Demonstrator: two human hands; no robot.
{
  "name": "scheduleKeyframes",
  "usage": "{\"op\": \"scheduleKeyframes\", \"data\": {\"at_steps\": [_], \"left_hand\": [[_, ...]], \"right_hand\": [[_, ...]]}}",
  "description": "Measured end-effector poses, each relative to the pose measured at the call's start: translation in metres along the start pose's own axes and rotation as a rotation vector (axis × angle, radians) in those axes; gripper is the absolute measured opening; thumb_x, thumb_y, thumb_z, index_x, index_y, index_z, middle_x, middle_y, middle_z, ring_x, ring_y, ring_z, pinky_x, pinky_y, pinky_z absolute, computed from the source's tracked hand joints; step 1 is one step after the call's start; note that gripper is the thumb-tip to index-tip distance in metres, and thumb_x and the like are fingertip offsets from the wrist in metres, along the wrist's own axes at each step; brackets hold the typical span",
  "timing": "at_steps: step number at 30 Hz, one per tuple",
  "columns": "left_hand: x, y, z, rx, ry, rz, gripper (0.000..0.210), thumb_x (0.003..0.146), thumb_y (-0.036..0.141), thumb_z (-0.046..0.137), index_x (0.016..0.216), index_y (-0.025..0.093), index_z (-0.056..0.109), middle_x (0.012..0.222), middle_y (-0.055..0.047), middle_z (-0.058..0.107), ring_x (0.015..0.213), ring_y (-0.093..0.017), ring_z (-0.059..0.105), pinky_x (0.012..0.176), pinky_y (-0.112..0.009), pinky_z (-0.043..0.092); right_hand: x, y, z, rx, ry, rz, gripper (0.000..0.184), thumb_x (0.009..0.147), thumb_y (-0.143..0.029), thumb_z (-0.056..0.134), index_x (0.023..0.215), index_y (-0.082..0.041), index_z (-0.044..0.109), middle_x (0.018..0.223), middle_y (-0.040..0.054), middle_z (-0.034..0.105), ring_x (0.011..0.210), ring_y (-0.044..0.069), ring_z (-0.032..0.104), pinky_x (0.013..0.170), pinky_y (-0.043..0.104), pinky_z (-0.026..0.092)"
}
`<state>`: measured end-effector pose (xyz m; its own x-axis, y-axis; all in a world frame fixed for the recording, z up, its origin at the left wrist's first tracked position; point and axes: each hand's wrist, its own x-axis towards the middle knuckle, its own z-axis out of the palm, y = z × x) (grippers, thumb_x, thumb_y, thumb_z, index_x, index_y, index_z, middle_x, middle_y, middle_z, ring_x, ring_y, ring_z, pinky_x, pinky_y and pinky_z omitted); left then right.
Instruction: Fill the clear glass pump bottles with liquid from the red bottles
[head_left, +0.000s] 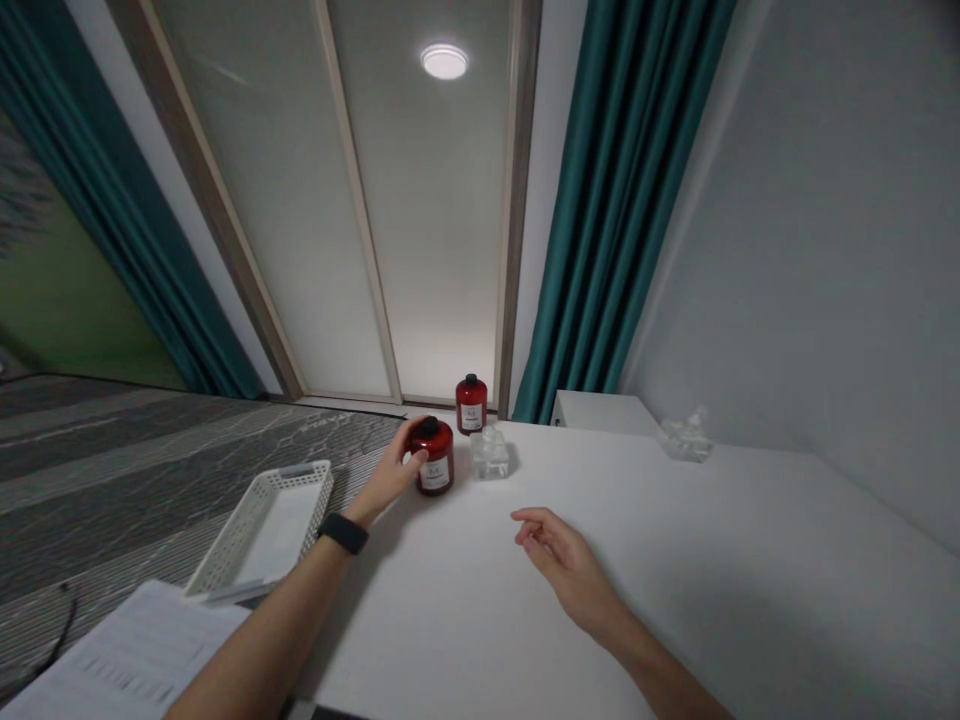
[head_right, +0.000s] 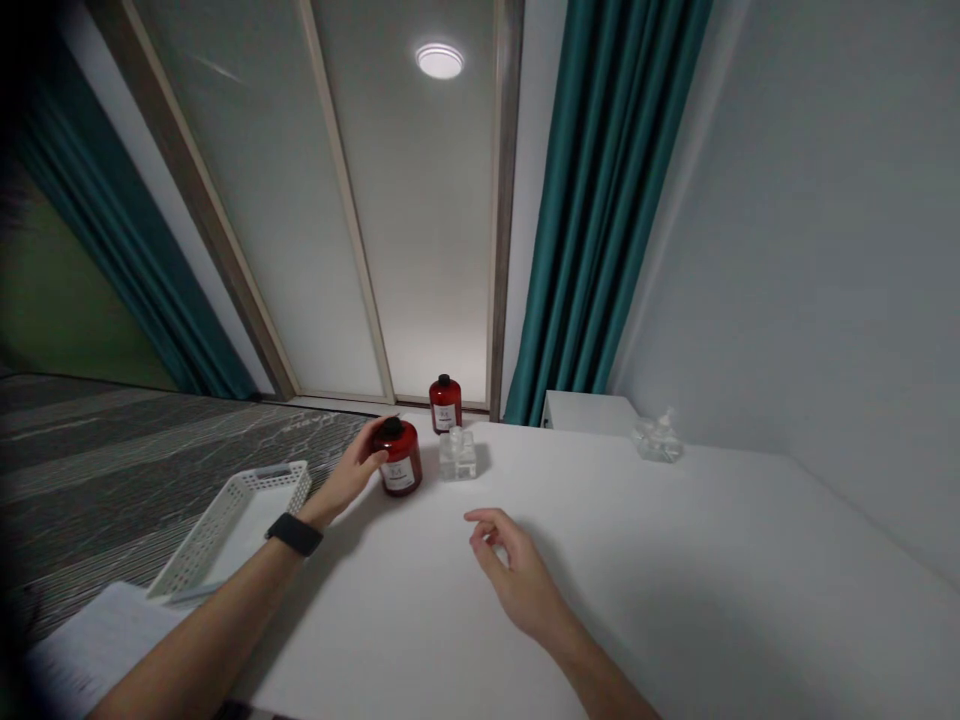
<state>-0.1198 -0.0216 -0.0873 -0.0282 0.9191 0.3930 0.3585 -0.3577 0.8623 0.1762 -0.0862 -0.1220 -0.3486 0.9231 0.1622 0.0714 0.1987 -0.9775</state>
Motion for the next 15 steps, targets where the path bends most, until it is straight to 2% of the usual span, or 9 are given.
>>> {"op": "scheduleKeyframes", "data": {"at_steps": [4, 8, 11, 15], "left_hand": [[0.011, -0.003, -0.001, 0.053, -0.021, -0.019, 0.053, 0.082, 0.024, 0.049, 0.135, 0.018, 0.048, 0.139, -0.01, 0.057, 0.13, -0.028, 0.052, 0.117, -0.049, 0.035], [0.022, -0.01, -0.003, 0.091, -0.052, -0.023, 0.053, 0.083, 0.026, 0.046, 0.135, 0.018, 0.048, 0.139, -0.01, 0.057, 0.131, -0.029, 0.051, 0.117, -0.048, 0.035], [0.032, -0.015, -0.007, 0.095, -0.079, -0.034, 0.054, 0.083, 0.027, 0.045, 0.136, 0.017, 0.048, 0.138, -0.01, 0.058, 0.131, -0.03, 0.05, 0.116, -0.048, 0.035], [0.043, -0.019, -0.01, 0.068, -0.077, -0.044, 0.054, 0.082, 0.026, 0.045, 0.135, 0.016, 0.049, 0.139, -0.01, 0.056, 0.134, -0.03, 0.048, 0.118, -0.047, 0.033]], "right_hand": [[0.001, -0.002, 0.002, -0.057, 0.011, -0.021, 0.027, 0.091, -0.041, 0.058, 0.111, -0.025, 0.067, 0.092, 0.0045, 0.065, 0.09, 0.023, 0.061, 0.084, 0.037, 0.046], [0.011, -0.008, 0.0, -0.139, -0.047, -0.073, 0.021, 0.092, -0.033, 0.057, 0.108, -0.026, 0.068, 0.092, 0.0035, 0.065, 0.088, 0.022, 0.06, 0.086, 0.037, 0.046], [0.028, -0.015, 0.0, -0.202, -0.059, -0.117, 0.019, 0.092, -0.03, 0.055, 0.105, -0.025, 0.068, 0.089, 0.0035, 0.065, 0.084, 0.022, 0.059, 0.082, 0.036, 0.046], [0.061, -0.026, -0.002, -0.255, -0.003, -0.211, 0.021, 0.091, -0.028, 0.055, 0.105, -0.024, 0.069, 0.086, 0.0036, 0.063, 0.08, 0.021, 0.057, 0.075, 0.034, 0.046]]}}
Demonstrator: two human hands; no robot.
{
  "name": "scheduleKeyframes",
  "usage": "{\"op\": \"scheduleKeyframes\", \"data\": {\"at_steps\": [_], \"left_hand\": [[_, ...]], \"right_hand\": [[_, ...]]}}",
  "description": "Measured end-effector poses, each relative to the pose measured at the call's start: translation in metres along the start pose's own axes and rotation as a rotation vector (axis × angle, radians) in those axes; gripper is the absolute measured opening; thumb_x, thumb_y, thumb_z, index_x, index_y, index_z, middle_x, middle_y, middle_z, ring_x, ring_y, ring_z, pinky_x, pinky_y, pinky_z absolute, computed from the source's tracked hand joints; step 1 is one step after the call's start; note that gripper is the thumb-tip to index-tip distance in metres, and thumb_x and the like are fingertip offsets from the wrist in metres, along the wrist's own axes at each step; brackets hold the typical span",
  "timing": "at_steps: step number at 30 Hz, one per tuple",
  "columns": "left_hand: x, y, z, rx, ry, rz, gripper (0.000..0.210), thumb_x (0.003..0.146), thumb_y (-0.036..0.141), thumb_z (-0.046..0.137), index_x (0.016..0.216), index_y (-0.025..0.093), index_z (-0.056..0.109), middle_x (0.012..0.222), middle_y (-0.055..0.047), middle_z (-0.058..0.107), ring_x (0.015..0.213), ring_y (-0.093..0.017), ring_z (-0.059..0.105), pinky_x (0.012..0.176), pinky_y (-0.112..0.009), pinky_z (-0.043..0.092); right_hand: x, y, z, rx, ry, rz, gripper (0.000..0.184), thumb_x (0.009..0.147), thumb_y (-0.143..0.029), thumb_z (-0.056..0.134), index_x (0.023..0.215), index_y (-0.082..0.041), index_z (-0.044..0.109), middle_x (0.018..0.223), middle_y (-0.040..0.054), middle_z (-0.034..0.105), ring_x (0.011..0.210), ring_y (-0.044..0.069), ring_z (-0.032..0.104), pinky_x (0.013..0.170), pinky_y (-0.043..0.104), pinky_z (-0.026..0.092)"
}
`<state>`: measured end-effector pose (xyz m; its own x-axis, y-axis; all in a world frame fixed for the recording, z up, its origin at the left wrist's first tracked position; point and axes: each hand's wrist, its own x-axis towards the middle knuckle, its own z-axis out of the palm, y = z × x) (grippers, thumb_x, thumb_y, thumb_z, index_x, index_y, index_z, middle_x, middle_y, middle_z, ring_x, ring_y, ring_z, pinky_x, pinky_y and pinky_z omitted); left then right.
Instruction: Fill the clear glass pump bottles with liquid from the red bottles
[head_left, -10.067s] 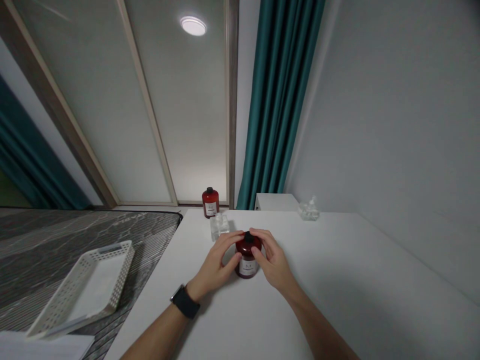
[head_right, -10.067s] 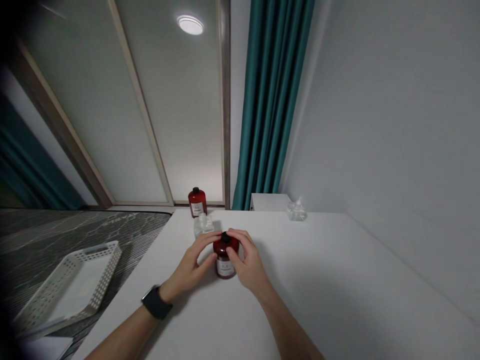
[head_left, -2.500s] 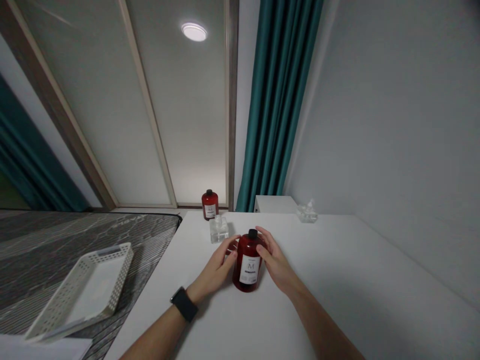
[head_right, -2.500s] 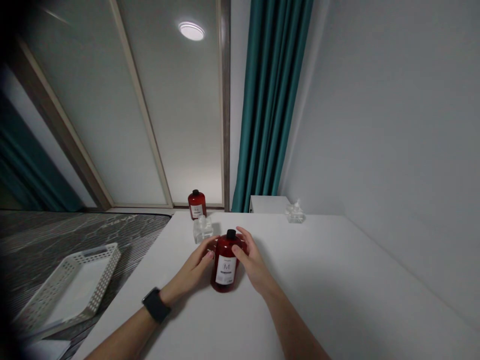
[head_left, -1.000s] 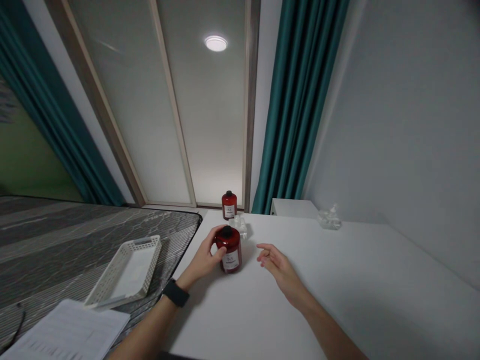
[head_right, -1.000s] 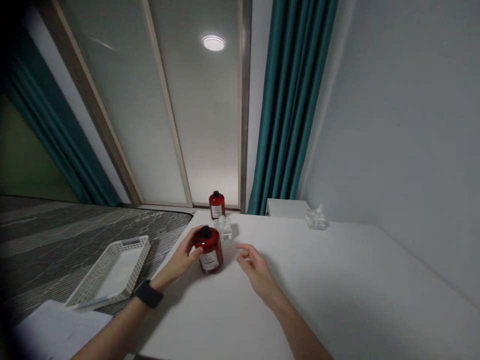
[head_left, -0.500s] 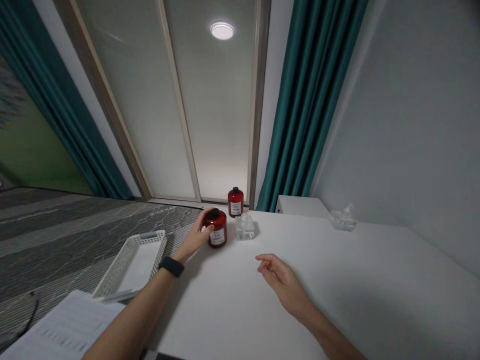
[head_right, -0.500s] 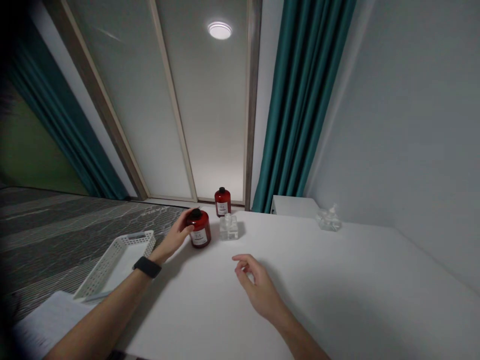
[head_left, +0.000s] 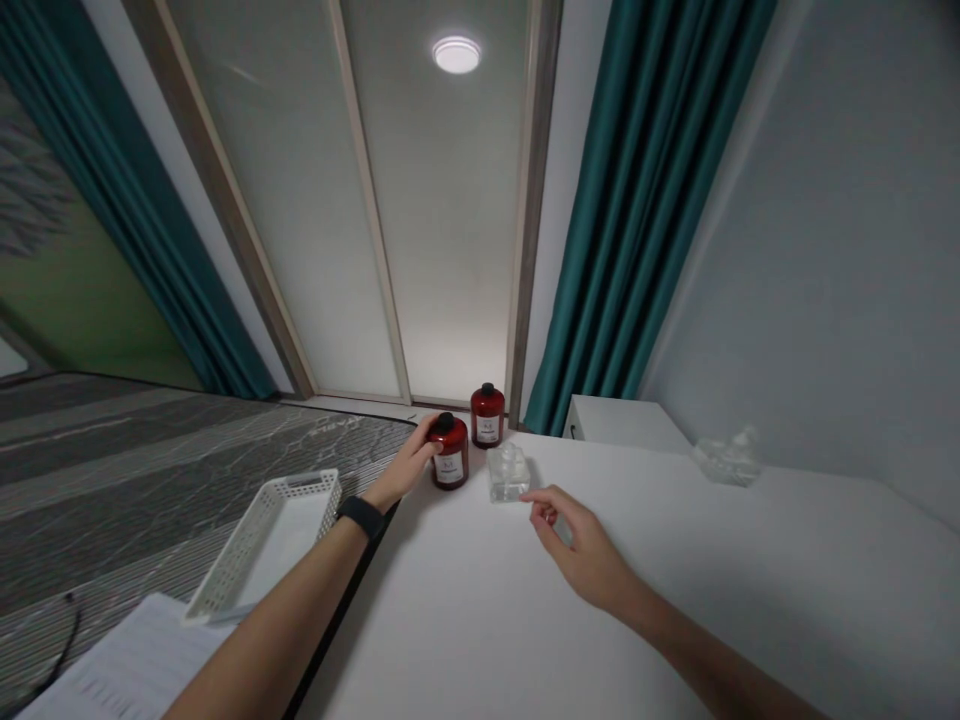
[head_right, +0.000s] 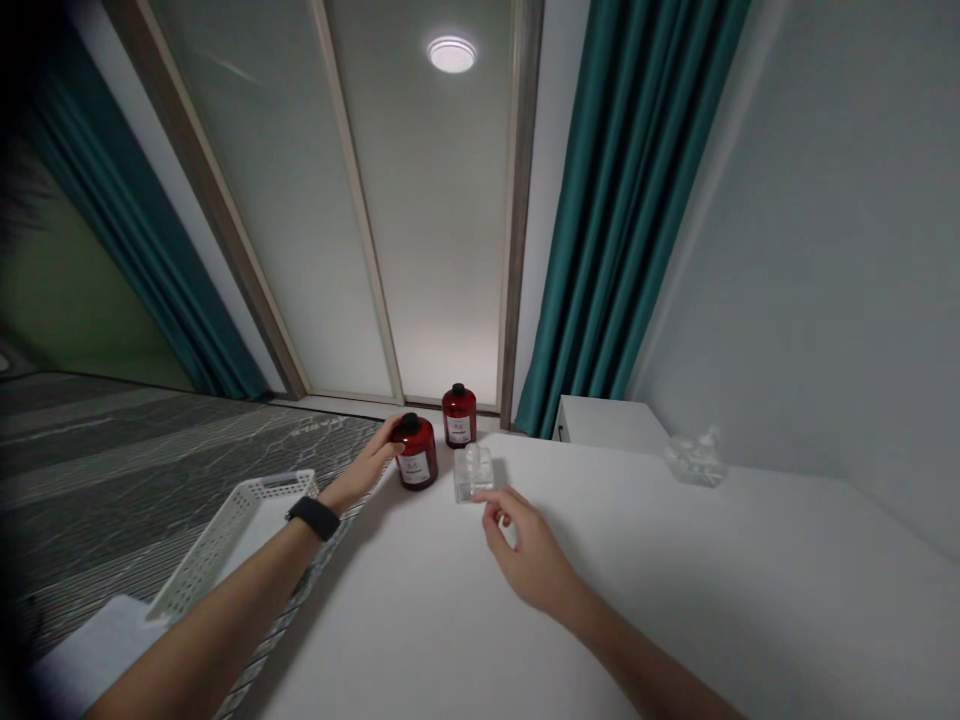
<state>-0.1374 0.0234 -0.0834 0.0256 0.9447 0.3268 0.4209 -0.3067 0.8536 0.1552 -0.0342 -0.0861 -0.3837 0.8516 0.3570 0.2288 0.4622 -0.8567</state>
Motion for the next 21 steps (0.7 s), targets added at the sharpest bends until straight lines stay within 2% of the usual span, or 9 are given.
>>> {"op": "scheduleKeyframes", "data": {"at_steps": [3, 8, 11, 15, 18, 21], "left_hand": [[0.007, 0.001, -0.002, -0.008, -0.016, 0.003, 0.051, 0.083, 0.024, 0.043, 0.134, 0.016, 0.05, 0.139, -0.01, 0.057, 0.134, -0.029, 0.047, 0.119, -0.048, 0.031], [0.019, -0.006, -0.004, 0.008, -0.04, 0.018, 0.052, 0.085, 0.024, 0.042, 0.136, 0.015, 0.049, 0.143, -0.01, 0.054, 0.137, -0.028, 0.045, 0.121, -0.048, 0.026], [0.027, -0.014, -0.003, -0.002, -0.026, 0.012, 0.055, 0.084, 0.024, 0.043, 0.138, 0.015, 0.048, 0.145, -0.011, 0.053, 0.138, -0.028, 0.044, 0.121, -0.046, 0.028], [0.037, -0.018, -0.001, -0.013, -0.001, 0.006, 0.054, 0.084, 0.024, 0.044, 0.136, 0.016, 0.049, 0.146, -0.01, 0.053, 0.139, -0.027, 0.043, 0.121, -0.045, 0.027], [0.045, -0.019, -0.001, -0.017, 0.023, 0.004, 0.053, 0.084, 0.023, 0.043, 0.136, 0.017, 0.05, 0.146, -0.009, 0.053, 0.14, -0.027, 0.043, 0.122, -0.043, 0.027], [0.052, -0.02, 0.0, -0.016, 0.037, 0.002, 0.054, 0.083, 0.023, 0.041, 0.137, 0.017, 0.049, 0.146, -0.009, 0.053, 0.139, -0.026, 0.044, 0.121, -0.042, 0.029]], "right_hand": [[0.032, 0.001, -0.006, -0.013, 0.084, -0.097, 0.023, 0.09, -0.027, 0.056, 0.109, -0.023, 0.068, 0.087, 0.0039, 0.063, 0.079, 0.021, 0.056, 0.075, 0.035, 0.047], [0.092, 0.018, -0.014, -0.011, 0.187, -0.096, 0.025, 0.087, -0.029, 0.058, 0.109, -0.022, 0.067, 0.087, 0.0034, 0.062, 0.079, 0.02, 0.056, 0.077, 0.036, 0.048], [0.126, 0.035, -0.011, 0.035, 0.169, -0.044, 0.028, 0.085, -0.033, 0.06, 0.109, -0.022, 0.067, 0.09, 0.0032, 0.061, 0.083, 0.02, 0.057, 0.081, 0.037, 0.05], [0.163, 0.063, 0.003, 0.068, 0.158, 0.017, 0.033, 0.082, -0.037, 0.062, 0.111, -0.022, 0.066, 0.106, 0.0065, 0.061, 0.096, 0.022, 0.059, 0.09, 0.04, 0.05], [0.18, 0.085, 0.014, 0.124, 0.139, 0.067, 0.038, 0.085, -0.039, 0.06, 0.12, -0.025, 0.063, 0.121, 0.0076, 0.062, 0.112, 0.022, 0.059, 0.102, 0.041, 0.045], [0.186, 0.105, 0.021, 0.194, 0.086, 0.107, 0.038, 0.089, -0.043, 0.055, 0.123, -0.027, 0.063, 0.122, 0.0072, 0.068, 0.113, 0.023, 0.062, 0.099, 0.041, 0.049]]}}
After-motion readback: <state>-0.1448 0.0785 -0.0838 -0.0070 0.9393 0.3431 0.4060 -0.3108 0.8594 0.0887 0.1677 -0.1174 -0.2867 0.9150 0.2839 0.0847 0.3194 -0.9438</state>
